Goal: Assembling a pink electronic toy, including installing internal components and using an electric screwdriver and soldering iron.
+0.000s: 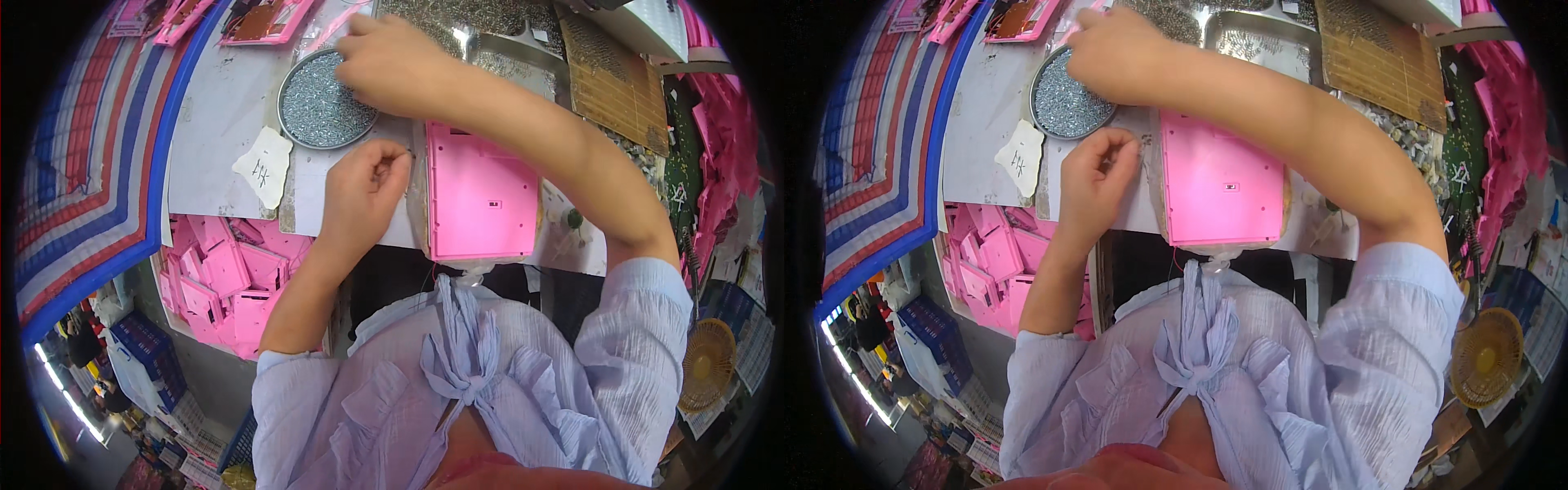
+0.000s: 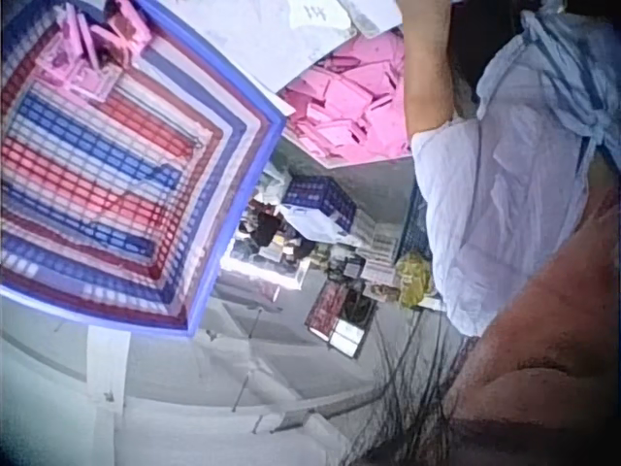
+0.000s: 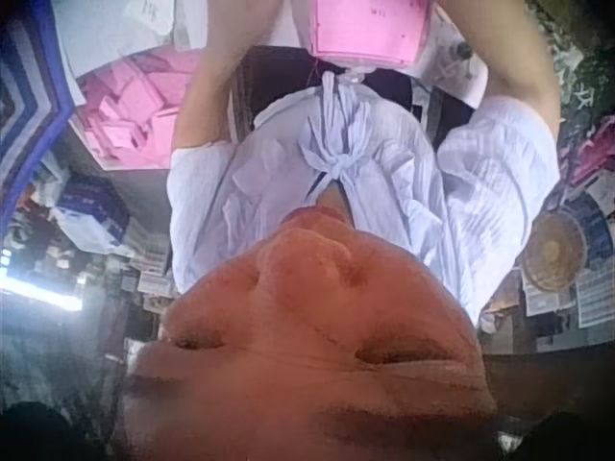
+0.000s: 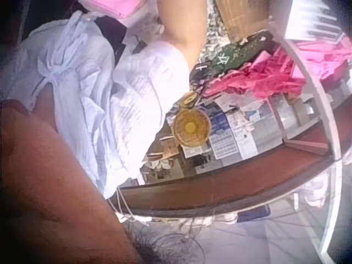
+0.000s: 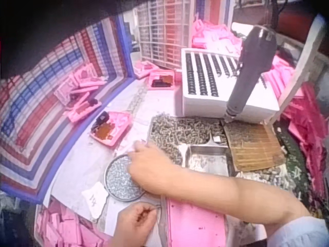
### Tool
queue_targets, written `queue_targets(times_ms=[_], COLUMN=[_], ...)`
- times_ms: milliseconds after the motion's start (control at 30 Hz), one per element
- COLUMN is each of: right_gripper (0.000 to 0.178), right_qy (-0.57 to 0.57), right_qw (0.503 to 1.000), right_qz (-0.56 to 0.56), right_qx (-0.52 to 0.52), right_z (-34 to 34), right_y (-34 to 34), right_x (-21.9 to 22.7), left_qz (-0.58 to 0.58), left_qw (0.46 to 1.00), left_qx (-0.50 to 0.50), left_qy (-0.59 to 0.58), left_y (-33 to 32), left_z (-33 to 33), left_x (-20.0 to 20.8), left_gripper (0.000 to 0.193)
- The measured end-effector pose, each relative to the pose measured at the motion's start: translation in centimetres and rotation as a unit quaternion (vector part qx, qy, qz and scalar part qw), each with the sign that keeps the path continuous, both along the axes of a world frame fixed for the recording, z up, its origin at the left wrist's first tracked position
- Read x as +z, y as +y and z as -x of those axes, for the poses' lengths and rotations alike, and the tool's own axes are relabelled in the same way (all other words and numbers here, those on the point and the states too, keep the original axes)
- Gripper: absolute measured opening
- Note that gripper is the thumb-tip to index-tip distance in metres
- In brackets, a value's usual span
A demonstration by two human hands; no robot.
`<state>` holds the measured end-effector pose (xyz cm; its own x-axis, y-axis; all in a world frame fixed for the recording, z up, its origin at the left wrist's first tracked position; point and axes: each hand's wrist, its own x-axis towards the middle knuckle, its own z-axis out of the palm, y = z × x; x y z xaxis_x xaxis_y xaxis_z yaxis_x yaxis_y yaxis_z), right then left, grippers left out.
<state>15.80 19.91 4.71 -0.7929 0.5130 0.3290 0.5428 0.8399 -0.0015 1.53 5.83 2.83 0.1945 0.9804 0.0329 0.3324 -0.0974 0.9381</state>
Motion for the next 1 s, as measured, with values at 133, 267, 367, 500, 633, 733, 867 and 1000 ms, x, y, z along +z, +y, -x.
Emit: queue_targets(times_ms=[133, 267, 367, 500, 633, 733, 867, 1000], right_gripper=[0.018, 0.018, 0.017, 0.017, 0.016, 0.016, 0.018, 0.023], right_qy=[-0.156, -0.155, -0.119, -0.041, -0.036, -0.008, -0.015, -0.01], right_qw=[0.984, 0.973, 0.983, 0.992, 0.988, 0.992, 0.985, 0.982], right_qz=[0.078, 0.137, 0.095, 0.078, 0.09, 0.063, 0.124, 0.144], right_qx=[-0.038, -0.104, -0.1, -0.09, -0.116, -0.106, -0.123, -0.122], right_z=[4.4, 4.9, 5.1, 4.4, 4.0, 4.3, 5.3, 6.1], right_y=[1.1, 1.7, 2.2, 2.4, 2.5, 2.7, 3.4, 3.4], right_x=[0.5, 1.6, 0.2, -0.7, -0.1, -0.5, -0.3, -0.4], left_qz=[0.08, 0.132, 0.07, -0.069, -0.127, -0.081, 0.081, 0.134], left_qw=[0.988, 0.972, 0.987, 0.996, 0.991, 0.995, 0.982, 0.959], left_qx=[0.015, 0.007, 0.008, 0.011, 0.009, 0.036, 0.02, 0.014], left_qy=[-0.134, -0.192, -0.144, -0.05, -0.028, -0.053, -0.168, -0.25], left_y=[-0.8, -0.7, -0.1, 1.3, 1.7, 1.2, 0.4, 0.4], left_z=[1.9, 0.8, -0.7, -2.1, -2.5, -2.4, -2.2, -2.2], left_x=[-1.2, -0.1, -0.3, -1.0, -1.6, -1.9, -0.4, -0.3], left_gripper=[0.01, 0.011, 0.01, 0.01, 0.01, 0.009, 0.011, 0.013])
